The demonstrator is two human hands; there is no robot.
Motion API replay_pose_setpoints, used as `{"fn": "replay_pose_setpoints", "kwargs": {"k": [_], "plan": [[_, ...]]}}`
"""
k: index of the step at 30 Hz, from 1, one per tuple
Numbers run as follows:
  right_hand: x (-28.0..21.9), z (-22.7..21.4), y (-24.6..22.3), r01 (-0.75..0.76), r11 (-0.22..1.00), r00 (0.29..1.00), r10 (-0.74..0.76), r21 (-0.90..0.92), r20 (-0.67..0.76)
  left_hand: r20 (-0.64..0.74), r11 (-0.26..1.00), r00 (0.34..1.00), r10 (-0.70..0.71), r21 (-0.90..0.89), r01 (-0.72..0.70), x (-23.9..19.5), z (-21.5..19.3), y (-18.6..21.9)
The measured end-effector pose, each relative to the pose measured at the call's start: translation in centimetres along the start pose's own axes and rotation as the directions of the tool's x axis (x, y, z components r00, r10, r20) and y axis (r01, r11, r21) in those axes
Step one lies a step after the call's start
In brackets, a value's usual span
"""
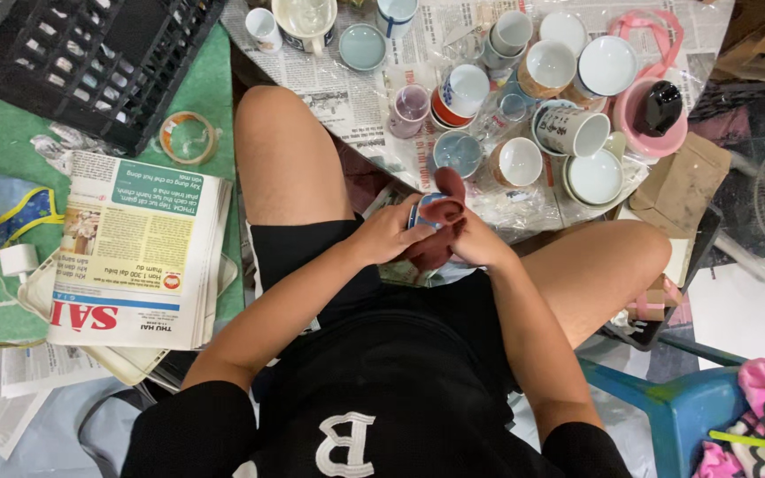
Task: The person sits at a table covered with newspaper and wipes various small ceramic cups and a glass with a red cloth. They handle each item one at a time, rotating it while wiping, then place it back on the table.
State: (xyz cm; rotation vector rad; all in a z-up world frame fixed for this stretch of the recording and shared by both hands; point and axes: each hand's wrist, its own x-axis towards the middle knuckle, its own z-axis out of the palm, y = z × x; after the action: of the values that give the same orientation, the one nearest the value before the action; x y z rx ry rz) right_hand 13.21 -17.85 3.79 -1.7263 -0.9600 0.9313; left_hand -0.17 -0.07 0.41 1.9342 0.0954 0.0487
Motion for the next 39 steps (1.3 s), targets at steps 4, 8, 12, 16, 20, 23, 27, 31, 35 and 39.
{"fn": "replay_pose_setpoints", "kwargs": {"k": [4,8,12,16,20,23,27,31,35,39], "plan": [[-0.2,0.0,4.6,0.08,0.996,0.994,-0.077,0.042,-0.077,0.032,0.997,0.999,-0.027,0.076,0.025,0.0,-0.4,1.9],[-0.6,-0.4,6.1,-0.201,0.935,0.976,0.218,0.291,-0.026,-0.037,0.975,0.975,0.219,0.041,-0.217,0.2,-0.8,4.3],[-0.5,-1.1,3.8,-0.135,0.868,0.975,0.204,0.478,-0.094,-0.049,0.93,0.941,0.336,0.174,-0.323,0.3,-1.3,7.0],[-2.0,-2.2,0.1,-0.021,0.895,0.99,0.079,0.445,-0.112,-0.097,0.76,0.796,0.598,0.384,-0.524,0.4,-1.4,8.1],[-2.8,-3.2,-0.5,0.306,0.787,0.939,-0.158,0.536,-0.305,-0.218,0.849,0.822,0.526,0.188,-0.494,1.0,-1.1,7.0],[-3.3,-3.4,1.5,0.321,0.682,0.896,0.006,0.658,-0.443,-0.201,0.929,0.909,0.366,0.025,-0.368,0.5,-0.5,5.2],[-3.9,-2.9,2.3,0.347,0.864,0.898,-0.193,0.365,-0.396,-0.076,0.953,0.952,0.296,-0.041,-0.3,0.2,0.4,4.2],[-4.5,-2.0,-1.0,0.693,0.708,0.703,-0.623,0.134,-0.342,-0.055,0.973,0.99,0.127,-0.188,-0.136,0.4,0.5,3.8],[-4.8,-2.2,-4.8,0.632,0.698,0.72,-0.69,-0.337,-0.079,0.045,0.897,0.998,0.048,-0.442,-0.023,1.8,0.6,3.0],[-4.3,0.0,-6.7,0.552,0.6,0.726,-0.687,-0.579,-0.02,-0.022,0.813,0.919,0.393,-0.459,-0.359,1.6,1.5,1.8]]}}
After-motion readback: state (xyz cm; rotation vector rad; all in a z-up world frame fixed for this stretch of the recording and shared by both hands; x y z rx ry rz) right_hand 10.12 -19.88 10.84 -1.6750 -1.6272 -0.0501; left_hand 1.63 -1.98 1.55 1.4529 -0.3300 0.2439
